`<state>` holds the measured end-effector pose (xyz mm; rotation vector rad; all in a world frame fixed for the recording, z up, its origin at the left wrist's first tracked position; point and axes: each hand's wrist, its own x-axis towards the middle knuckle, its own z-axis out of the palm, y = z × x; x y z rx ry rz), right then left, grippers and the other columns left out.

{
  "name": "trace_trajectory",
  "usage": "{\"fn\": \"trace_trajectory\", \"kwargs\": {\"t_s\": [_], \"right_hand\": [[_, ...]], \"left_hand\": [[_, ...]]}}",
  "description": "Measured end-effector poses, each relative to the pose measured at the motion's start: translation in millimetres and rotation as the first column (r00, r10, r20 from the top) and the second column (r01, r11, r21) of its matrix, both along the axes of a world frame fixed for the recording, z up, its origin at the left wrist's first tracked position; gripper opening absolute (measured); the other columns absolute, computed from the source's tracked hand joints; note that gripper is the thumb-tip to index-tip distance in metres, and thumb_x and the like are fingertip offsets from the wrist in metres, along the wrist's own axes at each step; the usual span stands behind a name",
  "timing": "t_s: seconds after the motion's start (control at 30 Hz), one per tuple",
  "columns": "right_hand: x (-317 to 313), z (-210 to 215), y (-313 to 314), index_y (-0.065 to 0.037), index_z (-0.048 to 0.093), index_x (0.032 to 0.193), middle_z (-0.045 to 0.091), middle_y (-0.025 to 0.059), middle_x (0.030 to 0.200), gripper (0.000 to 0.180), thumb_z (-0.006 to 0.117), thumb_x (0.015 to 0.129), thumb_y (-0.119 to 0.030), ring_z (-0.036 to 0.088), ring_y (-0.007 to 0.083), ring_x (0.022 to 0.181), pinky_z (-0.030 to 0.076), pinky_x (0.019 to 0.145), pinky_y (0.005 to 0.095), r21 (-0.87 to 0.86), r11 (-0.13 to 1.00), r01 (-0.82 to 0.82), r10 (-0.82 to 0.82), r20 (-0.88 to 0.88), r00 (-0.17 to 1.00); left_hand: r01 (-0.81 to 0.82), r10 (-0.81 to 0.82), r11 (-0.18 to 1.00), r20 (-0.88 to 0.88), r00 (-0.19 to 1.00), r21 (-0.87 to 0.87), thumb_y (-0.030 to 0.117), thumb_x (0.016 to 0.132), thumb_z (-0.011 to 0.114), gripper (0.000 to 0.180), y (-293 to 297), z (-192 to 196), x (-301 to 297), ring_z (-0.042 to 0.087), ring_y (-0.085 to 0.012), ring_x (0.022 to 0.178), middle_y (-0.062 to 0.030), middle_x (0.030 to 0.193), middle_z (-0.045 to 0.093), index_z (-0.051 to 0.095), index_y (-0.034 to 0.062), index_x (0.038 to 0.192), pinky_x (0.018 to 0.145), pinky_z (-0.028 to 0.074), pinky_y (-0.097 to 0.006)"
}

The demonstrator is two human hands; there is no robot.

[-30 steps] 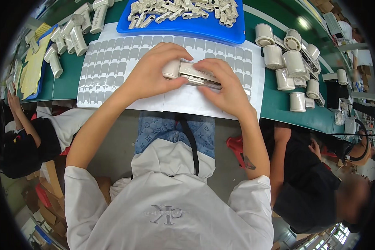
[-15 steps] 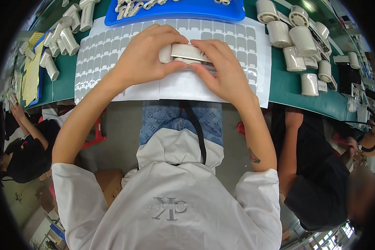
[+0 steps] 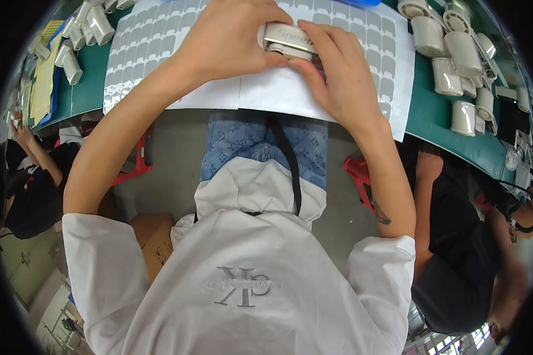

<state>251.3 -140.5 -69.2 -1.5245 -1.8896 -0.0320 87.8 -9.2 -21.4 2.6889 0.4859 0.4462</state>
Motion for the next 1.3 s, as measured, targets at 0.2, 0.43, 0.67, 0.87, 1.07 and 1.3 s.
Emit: {"fn": "trace_trajectory", "kwargs": {"t_s": [0.2, 0.43, 0.67, 0.87, 1.07, 1.3], "right_hand": [[9, 22, 4, -0.003, 0.057, 0.127, 0.062, 0.0151, 0.110, 0.048, 0.071, 0.085, -0.021, 0.061, 0.0330, 0.097, 0.050, 0.084, 0.0383, -0.186, 0.979, -0.087, 0.052, -0.187, 0.981], [-2, 42, -7, -0.002, 0.060, 0.124, 0.064, 0.0160, 0.110, 0.047, 0.073, 0.081, -0.017, 0.063, 0.0323, 0.098, 0.051, 0.085, 0.0382, -0.261, 0.958, -0.118, 0.007, -0.391, 0.920], [-25, 55, -38, -0.001, 0.064, 0.118, 0.067, 0.0129, 0.107, 0.049, 0.080, 0.074, -0.011, 0.065, 0.0215, 0.096, 0.050, 0.084, 0.0315, -0.280, 0.945, -0.167, -0.061, -0.655, 0.753], [-81, 24, -111, 0.006, 0.059, 0.121, 0.066, 0.0116, 0.103, 0.051, 0.079, 0.077, -0.010, 0.064, 0.0153, 0.089, 0.052, 0.077, 0.0269, -0.320, 0.850, -0.417, -0.135, -0.899, 0.416], [-107, -44, -154, 0.005, 0.055, 0.122, 0.065, 0.0116, 0.096, 0.039, 0.053, 0.101, -0.026, 0.065, 0.0137, 0.073, 0.053, 0.057, 0.0248, -0.443, 0.734, -0.514, -0.506, -0.862, 0.020], [-108, -91, -124, 0.001, 0.062, 0.117, 0.062, 0.0080, 0.111, 0.023, 0.059, 0.095, -0.007, 0.062, 0.0140, 0.089, 0.049, 0.074, 0.0227, -0.357, 0.934, 0.021, -0.172, -0.396, 0.902]], "left_hand": [[-0.045, 0.038, 0.997, -0.108, 0.993, -0.056, 0.034, 0.064, 0.084, 0.044, 11, 4, 3, 0.062, -0.0309, 0.090, -0.0097, 0.094, 0.069, 0.074, 0.0053, 0.096, 0.080, 0.050, -0.040], [-0.019, -0.014, 0.990, -0.231, 0.973, -0.138, 0.030, 0.061, 0.085, 0.048, 4, 43, -4, 0.066, -0.0332, 0.088, -0.0156, 0.094, 0.070, 0.073, 0.0016, 0.097, 0.079, 0.051, -0.038], [0.116, -0.062, 0.939, 0.174, 0.983, -0.322, 0.027, 0.066, 0.083, 0.057, -19, 40, -55, 0.063, -0.0317, 0.101, -0.0178, 0.111, 0.065, 0.065, 0.0005, 0.113, 0.088, 0.049, -0.037], [-0.007, 0.516, 0.566, 0.347, 0.783, -0.825, 0.019, 0.076, 0.080, 0.044, -131, -11, -121, 0.061, -0.0214, 0.102, -0.0147, 0.116, 0.061, 0.064, 0.0007, 0.112, 0.086, 0.047, -0.032], [-0.155, 0.697, 0.159, -0.001, 0.717, -0.975, 0.020, 0.087, 0.071, 0.025, -167, -92, -125, 0.063, -0.0126, 0.089, -0.0096, 0.103, 0.067, 0.067, 0.0002, 0.103, 0.078, 0.050, -0.027], [-0.387, 0.419, 0.085, -0.319, 0.850, -0.918, 0.040, 0.089, 0.065, 0.042, -101, -152, -90, 0.065, -0.0253, 0.102, -0.0141, 0.113, 0.067, 0.069, 0.0026, 0.108, 0.088, 0.049, -0.034]]}}
